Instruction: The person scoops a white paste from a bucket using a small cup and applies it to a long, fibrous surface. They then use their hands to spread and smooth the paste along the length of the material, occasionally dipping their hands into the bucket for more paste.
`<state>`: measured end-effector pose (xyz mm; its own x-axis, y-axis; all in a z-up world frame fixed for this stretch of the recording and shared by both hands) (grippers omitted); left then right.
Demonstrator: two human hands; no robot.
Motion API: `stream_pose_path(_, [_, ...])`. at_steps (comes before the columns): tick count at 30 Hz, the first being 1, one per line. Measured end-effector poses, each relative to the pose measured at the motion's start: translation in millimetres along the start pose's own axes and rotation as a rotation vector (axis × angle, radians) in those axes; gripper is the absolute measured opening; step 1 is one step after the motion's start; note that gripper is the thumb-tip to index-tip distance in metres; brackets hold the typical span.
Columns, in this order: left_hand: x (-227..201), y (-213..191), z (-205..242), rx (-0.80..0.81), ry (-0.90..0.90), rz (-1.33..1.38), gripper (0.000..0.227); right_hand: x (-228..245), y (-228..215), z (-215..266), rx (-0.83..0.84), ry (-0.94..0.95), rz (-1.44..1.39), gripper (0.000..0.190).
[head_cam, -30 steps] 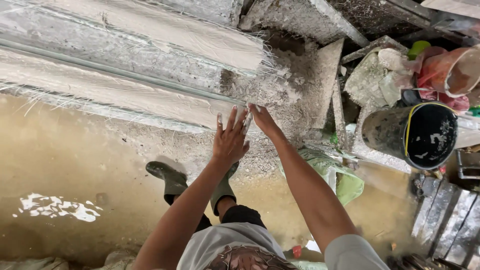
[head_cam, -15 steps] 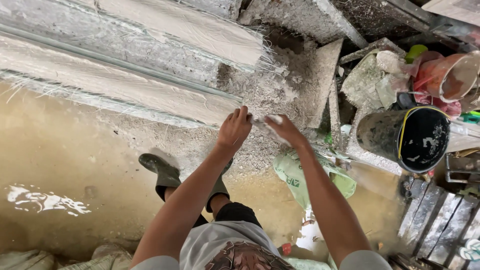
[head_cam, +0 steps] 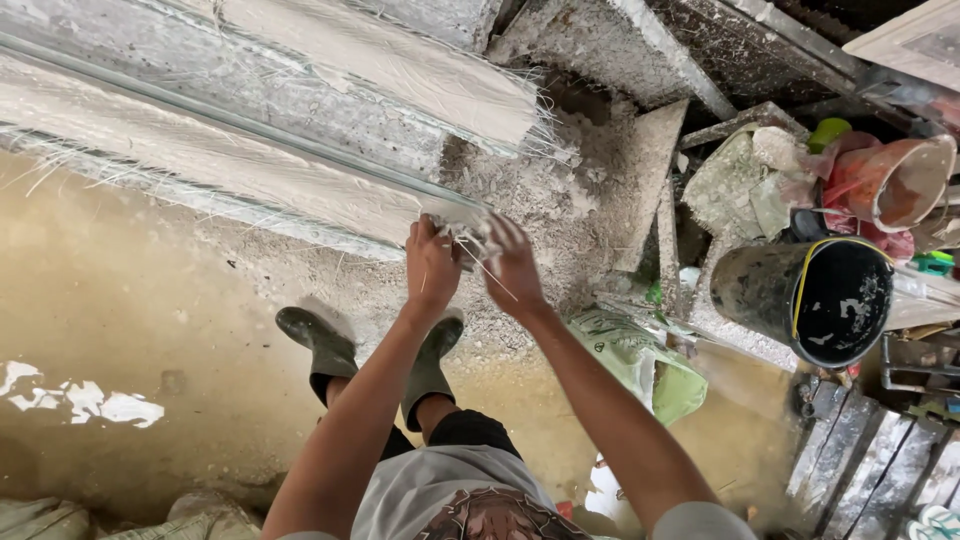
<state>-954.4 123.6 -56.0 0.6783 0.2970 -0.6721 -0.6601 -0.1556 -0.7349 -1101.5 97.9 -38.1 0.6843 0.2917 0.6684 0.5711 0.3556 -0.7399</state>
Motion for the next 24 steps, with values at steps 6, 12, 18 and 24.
stream_pose_path(6, [1, -18, -5, -0.012, 0.053, -0.054, 0.018, 19, 32, -4, -0.040, -0.059, 0.163, 0.043])
stream_pose_path(12, [111, -42, -32, -0.070, -0.101, 0.106, 0.076, -18, 44, 3, -0.127, -0.028, 0.086, 0.033])
stream_pose_path(18, [153, -137, -48, -0.341, -0.190, -0.365, 0.022, -57, 35, 6, -0.213, 0.242, -0.302, 0.049])
stream_pose_path(24, [14, -62, -8, 0.286, -0.041, -0.230, 0.056, -94, 53, 12, -0.202, 0.592, -0.641, 0.079])
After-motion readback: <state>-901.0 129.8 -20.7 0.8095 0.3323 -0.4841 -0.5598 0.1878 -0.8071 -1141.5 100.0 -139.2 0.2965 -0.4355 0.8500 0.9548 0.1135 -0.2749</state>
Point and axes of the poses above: each hand's wrist, its own z-axis away from the middle knuckle, its own y-axis out of the palm, x = y × z, the point moved 10 cm from there along -z, towards the middle knuckle, and after that the axes turned 7 degrees about -z, right-handed, at the moved point
